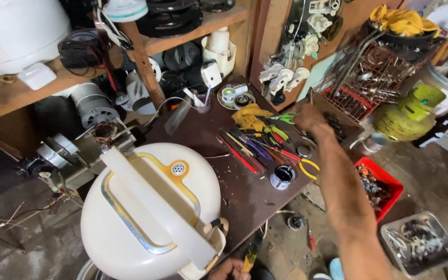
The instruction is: Painting the exterior of a rice cooker with black paint using a paintbrush in a workshop.
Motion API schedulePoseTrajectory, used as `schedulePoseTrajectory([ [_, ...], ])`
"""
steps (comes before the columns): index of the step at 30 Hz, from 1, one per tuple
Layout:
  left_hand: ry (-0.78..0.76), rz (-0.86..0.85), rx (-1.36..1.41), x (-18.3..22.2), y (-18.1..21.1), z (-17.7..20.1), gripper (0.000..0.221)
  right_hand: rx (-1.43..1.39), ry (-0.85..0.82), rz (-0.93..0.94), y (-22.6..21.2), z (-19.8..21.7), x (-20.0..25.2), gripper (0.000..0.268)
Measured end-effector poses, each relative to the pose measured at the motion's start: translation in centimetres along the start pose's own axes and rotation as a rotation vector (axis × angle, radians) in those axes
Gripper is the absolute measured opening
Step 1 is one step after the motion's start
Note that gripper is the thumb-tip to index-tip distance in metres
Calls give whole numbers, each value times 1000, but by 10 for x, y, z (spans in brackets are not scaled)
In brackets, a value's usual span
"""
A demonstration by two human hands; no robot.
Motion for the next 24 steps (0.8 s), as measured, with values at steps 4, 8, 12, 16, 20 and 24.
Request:
schedulePoseTrajectory([
  [4,-165,265,223,-4,27,13,26,74,104,5,56,23,22,39],
  [8,-258,58,508,-6,44,8,22,-372,205,367,118,19,144,27],
  [12,-212,-121,791,-5,59,-12,18,-1520,-243,43,224,-79,223,18],
  [16,-115,-151,863,20,79,-41,22,-1695,-480,15,303,-209,271,45],
  [20,-29,-192,851,53,108,-56,16,-1777,-507,-156,295,-230,323,37],
  [24,23,-136,770,75,122,-61,15,-1630,-383,-194,286,-210,341,42],
])
Point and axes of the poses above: each hand's wrist, its own x-axis away from the middle knuckle, its own z-axis out of the back of the hand, y = z × x, the point moved 3 cm from there along -x, towards the middle knuckle, and after that the axes turned 14 degrees about -z, right-handed, at the moved point
